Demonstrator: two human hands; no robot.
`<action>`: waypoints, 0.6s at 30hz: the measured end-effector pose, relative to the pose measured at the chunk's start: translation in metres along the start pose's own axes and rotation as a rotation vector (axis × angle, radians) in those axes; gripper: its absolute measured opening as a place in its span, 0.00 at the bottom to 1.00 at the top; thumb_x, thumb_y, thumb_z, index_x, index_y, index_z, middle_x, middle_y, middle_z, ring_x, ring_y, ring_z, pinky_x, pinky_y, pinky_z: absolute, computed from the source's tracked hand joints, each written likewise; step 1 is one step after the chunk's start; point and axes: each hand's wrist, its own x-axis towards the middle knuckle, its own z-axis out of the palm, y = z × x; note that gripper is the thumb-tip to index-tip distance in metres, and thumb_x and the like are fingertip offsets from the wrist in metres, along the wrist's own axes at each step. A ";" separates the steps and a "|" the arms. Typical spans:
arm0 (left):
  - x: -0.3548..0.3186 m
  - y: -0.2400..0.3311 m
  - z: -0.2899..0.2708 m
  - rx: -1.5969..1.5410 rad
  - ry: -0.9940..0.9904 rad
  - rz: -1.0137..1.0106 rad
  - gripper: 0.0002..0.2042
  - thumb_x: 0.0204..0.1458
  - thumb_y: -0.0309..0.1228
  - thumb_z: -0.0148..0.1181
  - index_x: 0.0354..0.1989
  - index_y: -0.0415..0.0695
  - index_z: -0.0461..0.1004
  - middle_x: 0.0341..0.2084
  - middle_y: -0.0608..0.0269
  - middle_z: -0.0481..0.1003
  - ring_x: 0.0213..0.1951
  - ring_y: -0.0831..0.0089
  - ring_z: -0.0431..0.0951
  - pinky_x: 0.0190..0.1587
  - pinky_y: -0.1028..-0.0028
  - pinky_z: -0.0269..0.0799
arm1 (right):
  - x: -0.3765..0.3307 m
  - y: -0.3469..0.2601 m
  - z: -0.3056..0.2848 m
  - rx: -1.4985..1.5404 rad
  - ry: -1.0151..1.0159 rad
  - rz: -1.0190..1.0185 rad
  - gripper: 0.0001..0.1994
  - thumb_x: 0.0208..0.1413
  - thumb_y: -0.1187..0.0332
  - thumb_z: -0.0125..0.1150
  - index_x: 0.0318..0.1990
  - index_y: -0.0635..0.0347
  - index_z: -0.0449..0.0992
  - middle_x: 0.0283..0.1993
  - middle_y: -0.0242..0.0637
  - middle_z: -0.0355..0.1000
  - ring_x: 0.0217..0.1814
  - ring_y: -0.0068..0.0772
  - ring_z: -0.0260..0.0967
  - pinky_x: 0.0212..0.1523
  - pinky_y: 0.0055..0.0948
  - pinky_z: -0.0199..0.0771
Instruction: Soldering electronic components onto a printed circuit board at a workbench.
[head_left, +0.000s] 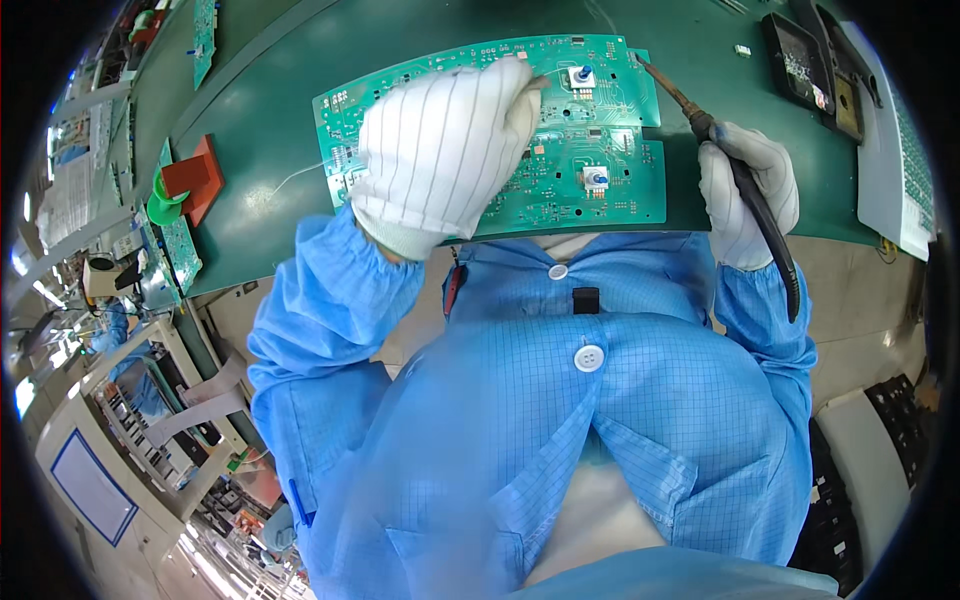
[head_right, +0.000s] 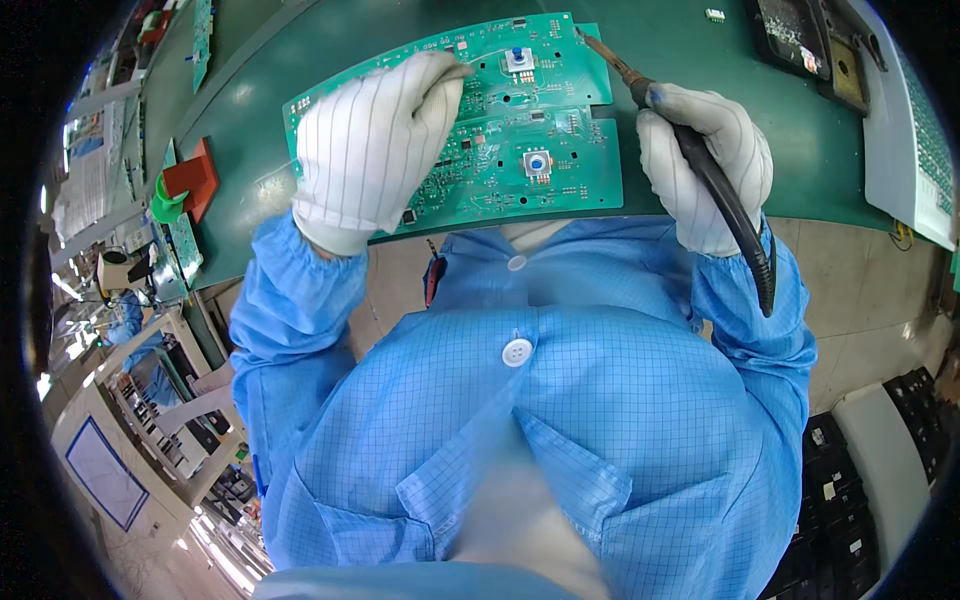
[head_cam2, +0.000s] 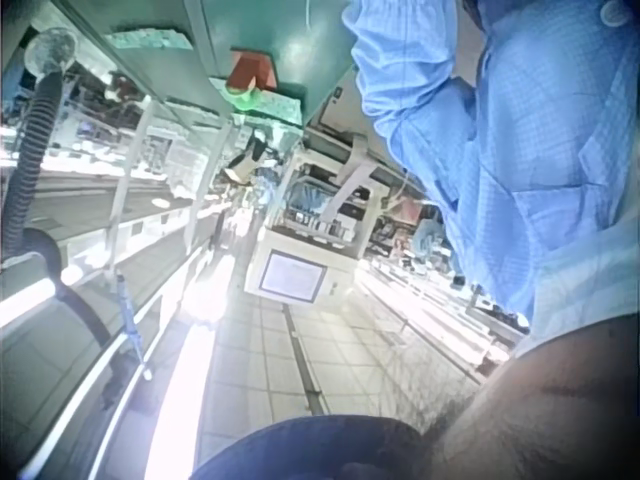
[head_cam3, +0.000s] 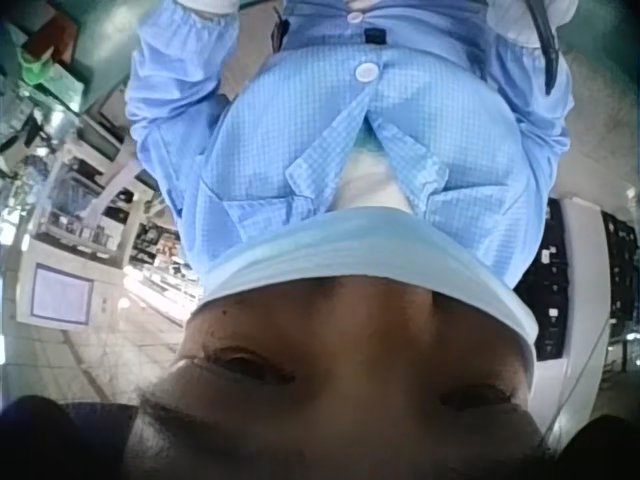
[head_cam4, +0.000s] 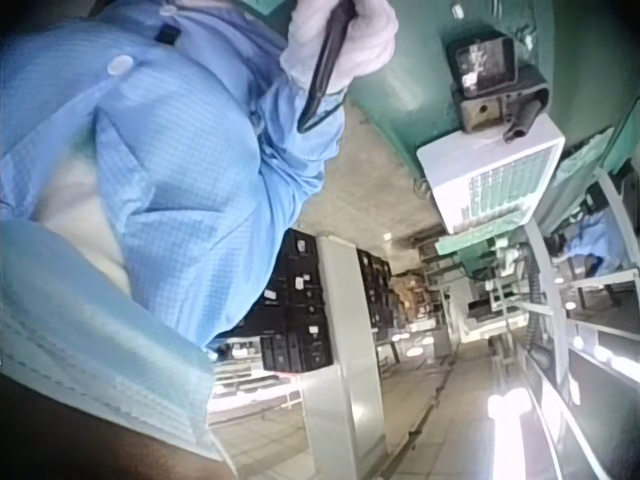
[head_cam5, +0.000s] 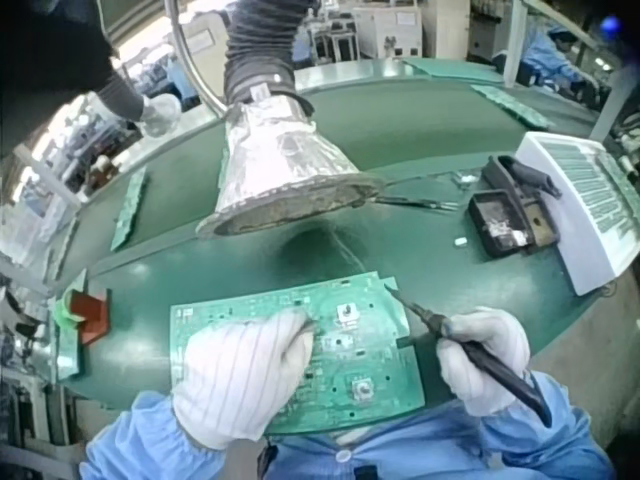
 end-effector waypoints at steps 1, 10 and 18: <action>-0.001 0.003 0.000 0.008 -0.001 0.002 0.07 0.54 0.36 0.64 0.32 0.49 0.74 0.17 0.60 0.74 0.21 0.63 0.79 0.24 0.67 0.75 | 0.000 0.000 0.004 0.122 0.027 0.159 0.12 0.52 0.84 0.65 0.44 0.62 0.76 0.39 0.39 0.76 0.29 0.19 0.70 0.31 0.22 0.72; -0.003 -0.005 0.006 0.012 -0.003 -0.101 0.08 0.51 0.36 0.66 0.29 0.49 0.73 0.18 0.60 0.75 0.19 0.62 0.78 0.23 0.67 0.75 | 0.009 -0.003 0.006 0.295 0.069 0.283 0.12 0.52 0.84 0.65 0.44 0.63 0.76 0.42 0.42 0.77 0.28 0.17 0.70 0.32 0.20 0.73; -0.002 0.005 -0.003 0.098 -0.113 -0.076 0.08 0.53 0.35 0.60 0.28 0.47 0.71 0.18 0.60 0.73 0.19 0.64 0.78 0.23 0.68 0.75 | 0.023 -0.009 -0.026 0.735 -0.139 0.742 0.08 0.57 0.80 0.57 0.43 0.66 0.75 0.37 0.40 0.74 0.33 0.25 0.70 0.33 0.24 0.71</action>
